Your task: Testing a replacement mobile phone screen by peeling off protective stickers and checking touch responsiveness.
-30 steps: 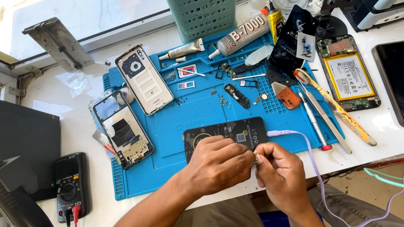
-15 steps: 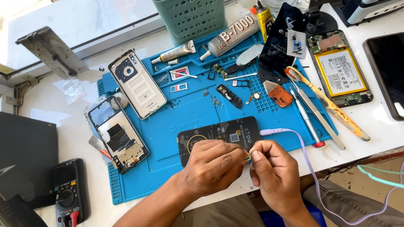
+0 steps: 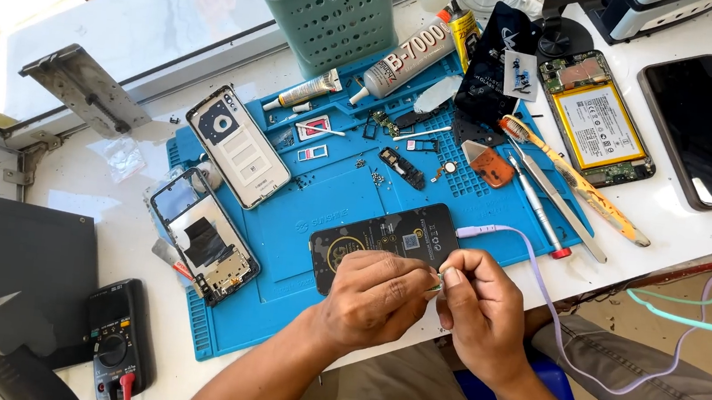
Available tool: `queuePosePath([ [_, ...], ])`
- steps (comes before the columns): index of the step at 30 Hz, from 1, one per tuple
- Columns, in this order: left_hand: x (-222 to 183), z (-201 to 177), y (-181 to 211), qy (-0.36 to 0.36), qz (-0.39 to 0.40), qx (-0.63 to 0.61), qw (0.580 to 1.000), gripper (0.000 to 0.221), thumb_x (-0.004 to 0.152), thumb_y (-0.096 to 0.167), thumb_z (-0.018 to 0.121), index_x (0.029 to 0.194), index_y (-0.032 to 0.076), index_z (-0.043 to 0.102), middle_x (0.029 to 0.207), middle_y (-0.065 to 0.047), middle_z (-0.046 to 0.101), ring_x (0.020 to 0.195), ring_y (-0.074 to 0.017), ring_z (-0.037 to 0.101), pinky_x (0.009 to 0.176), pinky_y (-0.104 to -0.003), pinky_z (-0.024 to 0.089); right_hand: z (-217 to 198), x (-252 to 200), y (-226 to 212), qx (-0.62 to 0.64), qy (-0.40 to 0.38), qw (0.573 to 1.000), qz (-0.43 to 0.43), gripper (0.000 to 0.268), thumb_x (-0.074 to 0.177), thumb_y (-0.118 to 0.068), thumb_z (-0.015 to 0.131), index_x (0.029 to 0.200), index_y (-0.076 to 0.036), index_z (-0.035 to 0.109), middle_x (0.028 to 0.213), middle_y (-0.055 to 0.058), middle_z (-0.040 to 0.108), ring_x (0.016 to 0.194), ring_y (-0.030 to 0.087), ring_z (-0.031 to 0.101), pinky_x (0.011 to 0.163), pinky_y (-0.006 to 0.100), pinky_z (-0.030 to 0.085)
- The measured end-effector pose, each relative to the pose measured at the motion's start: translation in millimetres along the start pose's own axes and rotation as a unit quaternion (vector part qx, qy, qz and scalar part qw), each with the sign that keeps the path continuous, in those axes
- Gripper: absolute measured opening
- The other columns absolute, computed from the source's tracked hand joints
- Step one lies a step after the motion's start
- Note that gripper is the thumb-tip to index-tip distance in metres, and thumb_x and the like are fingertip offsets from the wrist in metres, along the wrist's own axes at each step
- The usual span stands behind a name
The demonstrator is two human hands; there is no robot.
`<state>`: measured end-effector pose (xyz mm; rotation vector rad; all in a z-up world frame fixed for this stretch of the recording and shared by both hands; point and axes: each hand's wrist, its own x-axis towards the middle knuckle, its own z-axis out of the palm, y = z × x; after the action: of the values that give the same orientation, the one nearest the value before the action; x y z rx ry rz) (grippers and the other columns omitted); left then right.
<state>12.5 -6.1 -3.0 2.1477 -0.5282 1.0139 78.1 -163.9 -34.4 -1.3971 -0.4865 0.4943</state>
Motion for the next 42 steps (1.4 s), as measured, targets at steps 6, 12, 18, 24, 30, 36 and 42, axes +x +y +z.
queuePosePath([
  [6, 14.6, -4.0, 10.6, 0.021, 0.029, -0.013, 0.999, 0.019, 0.101, -0.003, 0.052, 0.087, -0.005, 0.065, 0.086, -0.019, 0.071, 0.065, -0.0240, 0.070, 0.053, -0.034, 0.054, -3.5, 2.2, 13.2, 0.024, 0.063, 0.995, 0.068, 0.017, 0.099, -0.023, 0.055, 0.098, -0.007, 0.060, 0.053, 0.001, 0.051, 0.047, 0.010, 0.047, 0.042, 0.026, 0.040],
  [12, -12.6, -14.9, -8.4, 0.090, -0.111, 0.033, 0.989, 0.021, 0.106, 0.020, 0.057, 0.098, 0.003, 0.067, 0.090, -0.013, 0.072, 0.073, -0.0278, 0.073, 0.065, -0.039, 0.059, 12.5, -3.4, 12.2, 0.014, 0.044, 0.995, -0.094, 0.020, 0.106, -0.022, 0.048, 0.105, -0.003, 0.055, 0.058, 0.006, 0.054, 0.049, 0.012, 0.053, 0.050, 0.028, 0.047],
  [18, -9.0, -7.2, 1.9, 0.095, -0.128, 0.005, 0.987, 0.025, 0.106, 0.025, 0.058, 0.098, 0.003, 0.065, 0.085, -0.009, 0.072, 0.069, -0.0241, 0.073, 0.060, -0.035, 0.056, 3.8, -4.3, 21.8, 0.023, 0.022, 0.983, -0.182, 0.019, 0.110, -0.025, 0.043, 0.107, -0.006, 0.048, 0.094, 0.009, 0.050, 0.057, 0.018, 0.057, 0.057, 0.031, 0.050],
  [24, -16.6, -4.7, 3.5, 0.084, -0.129, 0.004, 0.988, 0.024, 0.106, 0.026, 0.058, 0.102, 0.003, 0.065, 0.090, -0.010, 0.074, 0.072, -0.0261, 0.076, 0.061, -0.036, 0.058, 1.3, -10.7, 17.4, -0.012, 0.020, 0.977, -0.210, 0.017, 0.111, -0.022, 0.042, 0.108, -0.007, 0.049, 0.097, 0.012, 0.053, 0.055, 0.017, 0.058, 0.056, 0.029, 0.054],
  [30, -14.7, -4.6, 1.4, 0.063, -0.090, 0.017, 0.994, 0.022, 0.105, 0.022, 0.060, 0.099, 0.001, 0.065, 0.086, -0.011, 0.075, 0.064, -0.0250, 0.074, 0.055, -0.035, 0.055, -7.4, -65.0, 4.2, -0.152, -0.014, 0.950, -0.272, 0.014, 0.107, -0.012, 0.039, 0.100, -0.007, 0.050, 0.074, 0.005, 0.061, 0.061, 0.015, 0.059, 0.073, 0.033, 0.052],
  [36, -23.1, 2.7, -1.1, 0.048, -0.070, 0.026, 0.996, 0.018, 0.106, 0.021, 0.060, 0.106, 0.004, 0.064, 0.089, -0.010, 0.075, 0.066, -0.0244, 0.073, 0.055, -0.037, 0.054, -57.1, -147.3, 146.0, -0.148, -0.114, 0.982, 0.040, 0.023, 0.102, -0.028, 0.051, 0.093, -0.012, 0.065, 0.073, 0.001, 0.068, 0.052, 0.008, 0.066, 0.051, 0.025, 0.049],
  [42, -20.9, 3.8, -3.0, 0.043, -0.058, 0.040, 0.997, 0.018, 0.104, 0.020, 0.061, 0.102, 0.003, 0.064, 0.086, -0.011, 0.074, 0.060, -0.0231, 0.069, 0.052, -0.034, 0.049, -151.4, -107.8, 256.0, -0.104, -0.192, 0.895, 0.388, 0.015, 0.097, -0.008, 0.056, 0.099, -0.008, 0.071, 0.086, 0.005, 0.073, 0.059, 0.015, 0.069, 0.046, 0.027, 0.053],
])
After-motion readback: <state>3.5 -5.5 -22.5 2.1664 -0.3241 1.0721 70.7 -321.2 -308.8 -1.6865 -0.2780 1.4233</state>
